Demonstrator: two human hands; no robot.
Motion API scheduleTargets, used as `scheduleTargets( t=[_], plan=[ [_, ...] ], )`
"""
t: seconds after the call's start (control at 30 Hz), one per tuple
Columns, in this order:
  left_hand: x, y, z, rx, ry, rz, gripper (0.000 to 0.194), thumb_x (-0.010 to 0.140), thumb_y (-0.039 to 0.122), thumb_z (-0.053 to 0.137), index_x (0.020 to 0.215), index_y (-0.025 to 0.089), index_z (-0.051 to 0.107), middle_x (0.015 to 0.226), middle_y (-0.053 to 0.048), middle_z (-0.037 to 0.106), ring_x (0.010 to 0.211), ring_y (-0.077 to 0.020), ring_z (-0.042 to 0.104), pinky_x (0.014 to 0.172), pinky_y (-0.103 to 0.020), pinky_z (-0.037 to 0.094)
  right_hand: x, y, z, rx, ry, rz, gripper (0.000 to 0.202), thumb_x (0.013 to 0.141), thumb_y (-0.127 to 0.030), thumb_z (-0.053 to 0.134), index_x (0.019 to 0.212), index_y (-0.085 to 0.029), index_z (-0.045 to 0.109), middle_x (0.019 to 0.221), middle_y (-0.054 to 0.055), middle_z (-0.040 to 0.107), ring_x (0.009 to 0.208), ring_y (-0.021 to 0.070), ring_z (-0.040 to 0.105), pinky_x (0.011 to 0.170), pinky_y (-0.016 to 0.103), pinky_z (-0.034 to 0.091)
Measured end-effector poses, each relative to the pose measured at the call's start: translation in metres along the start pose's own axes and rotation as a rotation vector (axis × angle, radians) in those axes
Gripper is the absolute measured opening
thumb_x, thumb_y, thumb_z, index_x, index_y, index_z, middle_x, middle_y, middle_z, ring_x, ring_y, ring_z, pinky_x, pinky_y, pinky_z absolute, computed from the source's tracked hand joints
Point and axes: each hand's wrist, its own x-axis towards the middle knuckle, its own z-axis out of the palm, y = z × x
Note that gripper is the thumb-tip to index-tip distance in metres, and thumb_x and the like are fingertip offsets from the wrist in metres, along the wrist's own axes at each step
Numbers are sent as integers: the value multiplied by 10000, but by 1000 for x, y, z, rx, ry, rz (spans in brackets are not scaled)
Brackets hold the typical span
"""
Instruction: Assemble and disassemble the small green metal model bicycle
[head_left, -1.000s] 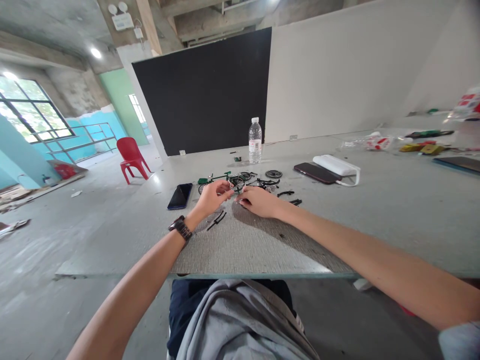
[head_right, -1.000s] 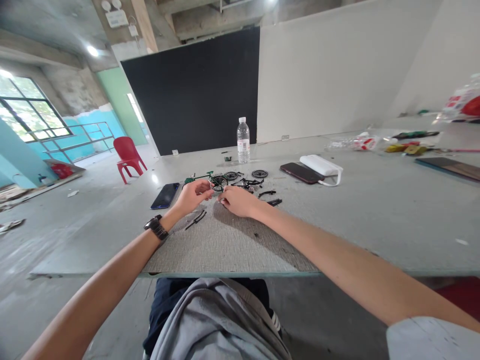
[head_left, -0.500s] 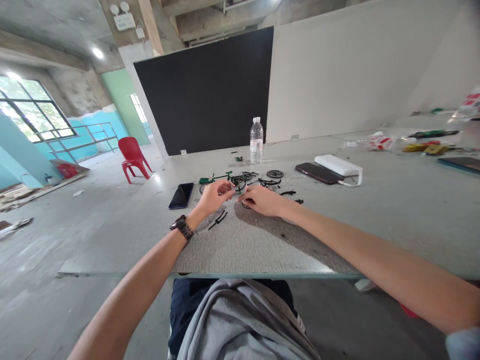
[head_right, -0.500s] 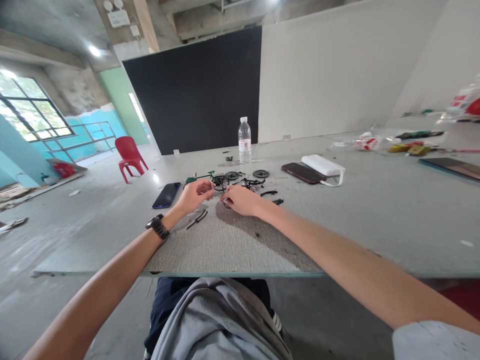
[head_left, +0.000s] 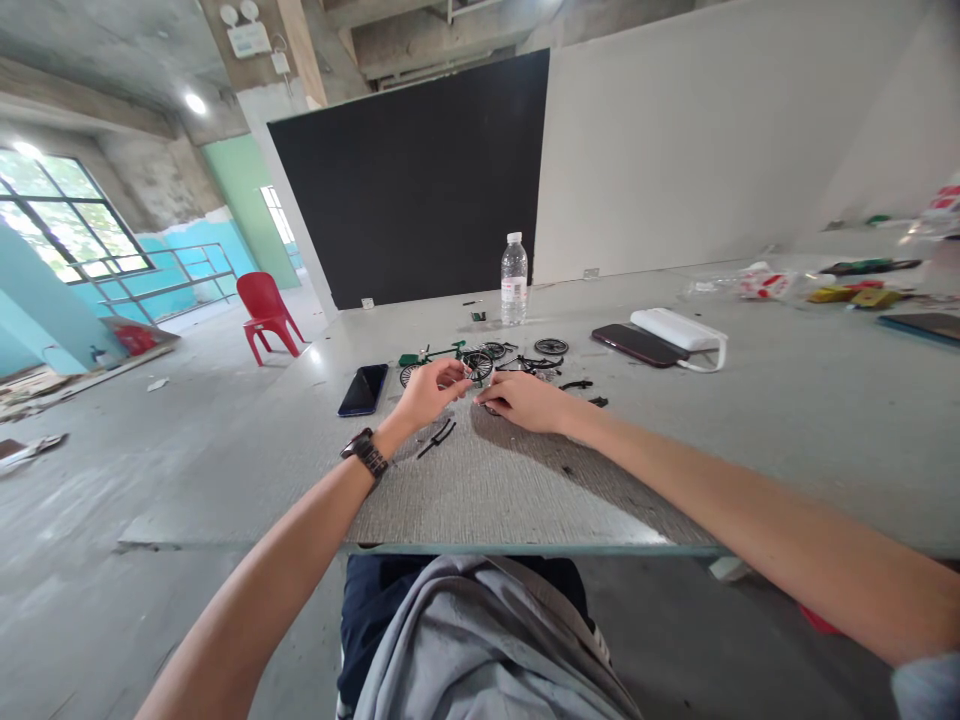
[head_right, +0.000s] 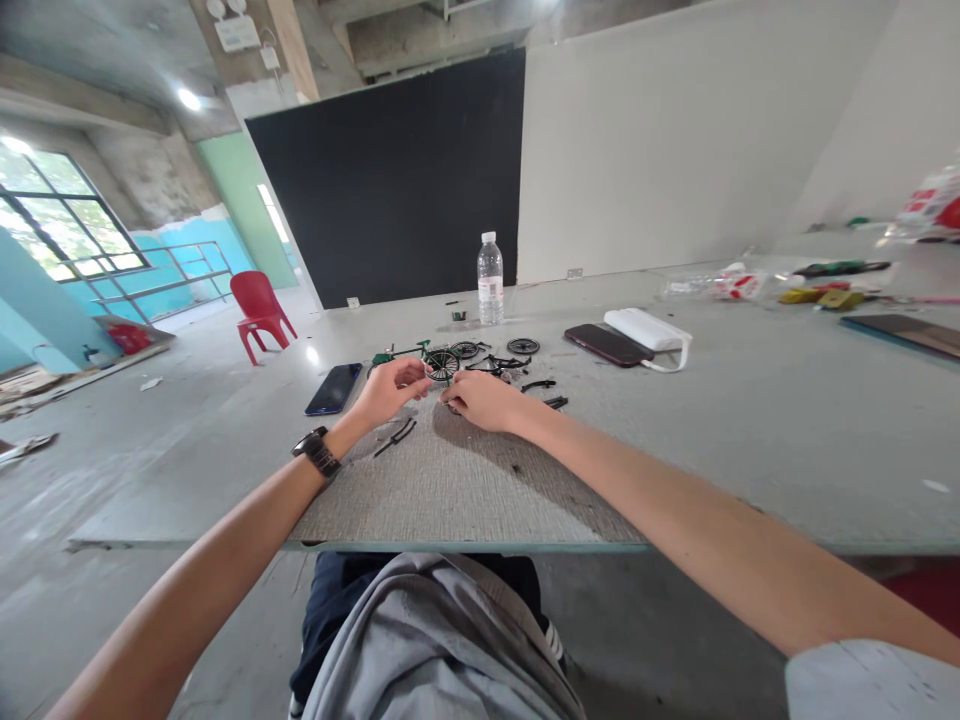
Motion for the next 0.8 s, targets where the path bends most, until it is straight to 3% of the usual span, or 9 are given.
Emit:
scheduleTargets(
  t=[0.2, 0.53, 0.8],
  plan=[
    [0, 1, -1, 29, -18, 7, 161, 910, 277, 736, 998, 169, 655, 832, -41, 732, 705, -157, 701, 690, -286, 564, 0, -2, -5, -33, -75, 29, 370, 1002, -144, 503, 1184, -207, 819, 1063, 129, 731, 868, 224, 681, 789, 347, 496],
    [0, -1, -2, -14, -24, 4, 198, 903, 305, 757, 1006, 159, 673, 839, -48, 736, 711, -157, 708, 692, -282, 573, -1, -1, -3, -8, -71, 63, 358, 1002, -163, 509, 1183, -225, 812, 1084, 119, 724, 877, 212, 668, 786, 331, 485],
    [4, -8, -2, -223, -43, -63, 300, 850, 324, 824, 1029, 135, 674, 886, -52, 742, 752, -145, 729, 761, -311, 620, -2, 1, -13, 96, 166, 44, 257, 1029, -310, 580, 1063, -198, 808, 921, 99, 714, 832, 221, 650, 775, 338, 449]
  ],
)
